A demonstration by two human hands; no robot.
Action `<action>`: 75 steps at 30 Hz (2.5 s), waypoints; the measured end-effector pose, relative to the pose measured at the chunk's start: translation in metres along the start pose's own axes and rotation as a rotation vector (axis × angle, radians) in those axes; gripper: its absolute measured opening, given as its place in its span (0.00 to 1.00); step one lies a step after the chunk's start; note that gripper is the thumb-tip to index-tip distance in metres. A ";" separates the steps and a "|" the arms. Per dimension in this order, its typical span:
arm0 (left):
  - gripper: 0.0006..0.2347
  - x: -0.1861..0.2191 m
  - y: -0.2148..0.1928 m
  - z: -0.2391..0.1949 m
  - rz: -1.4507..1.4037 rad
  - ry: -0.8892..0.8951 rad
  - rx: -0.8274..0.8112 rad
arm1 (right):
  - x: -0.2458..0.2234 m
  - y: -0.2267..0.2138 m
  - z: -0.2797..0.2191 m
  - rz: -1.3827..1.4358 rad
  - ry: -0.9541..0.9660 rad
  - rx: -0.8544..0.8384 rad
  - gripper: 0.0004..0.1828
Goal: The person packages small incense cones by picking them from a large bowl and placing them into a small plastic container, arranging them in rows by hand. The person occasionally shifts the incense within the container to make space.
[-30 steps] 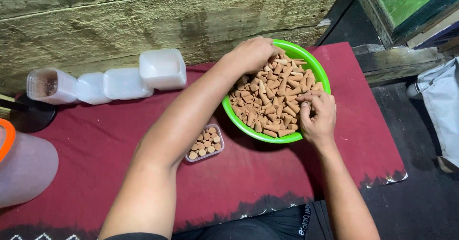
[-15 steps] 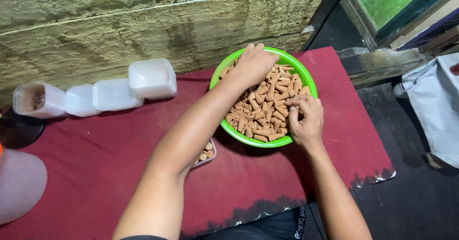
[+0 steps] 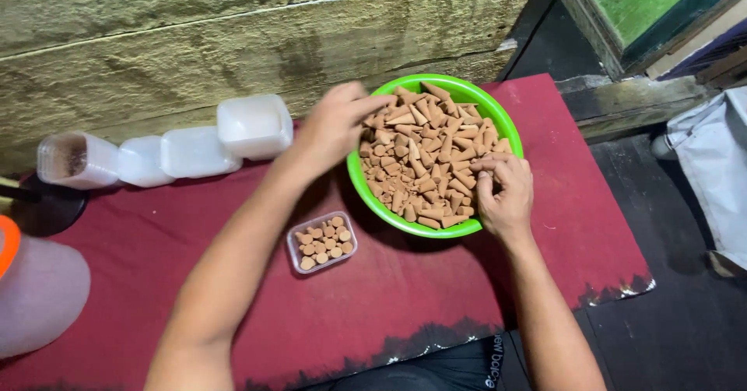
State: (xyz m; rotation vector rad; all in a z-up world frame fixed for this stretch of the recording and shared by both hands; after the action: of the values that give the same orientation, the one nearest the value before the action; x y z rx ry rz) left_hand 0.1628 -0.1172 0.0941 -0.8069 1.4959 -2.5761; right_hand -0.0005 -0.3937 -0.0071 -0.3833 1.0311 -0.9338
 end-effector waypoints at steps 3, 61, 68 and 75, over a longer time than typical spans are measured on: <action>0.21 -0.015 -0.027 -0.081 -0.014 -0.322 0.073 | -0.004 -0.002 0.001 0.030 -0.049 0.022 0.12; 0.03 0.056 0.013 -0.239 -0.122 -0.324 0.155 | -0.040 0.072 0.090 -0.075 -0.250 -0.199 0.07; 0.02 0.051 0.017 -0.243 -0.086 -0.314 0.164 | -0.037 0.073 0.090 -0.072 -0.242 -0.218 0.07; 0.05 0.053 0.018 -0.240 -0.083 -0.320 0.157 | -0.036 0.072 0.089 -0.042 -0.223 -0.226 0.06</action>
State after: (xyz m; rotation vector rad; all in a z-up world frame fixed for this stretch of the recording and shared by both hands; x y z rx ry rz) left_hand 0.0025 0.0480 0.0060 -1.2115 1.1776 -2.4311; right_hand 0.1031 -0.3354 0.0086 -0.6843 0.9279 -0.7931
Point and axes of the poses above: each hand's wrist, its own z-axis towards the middle knuckle, its own y-axis out of the palm, x = y × z, the point moved 4 cm from there along z, towards the middle knuckle, and after that the axes turned 6 degrees about -x, right-handed, at the moved point
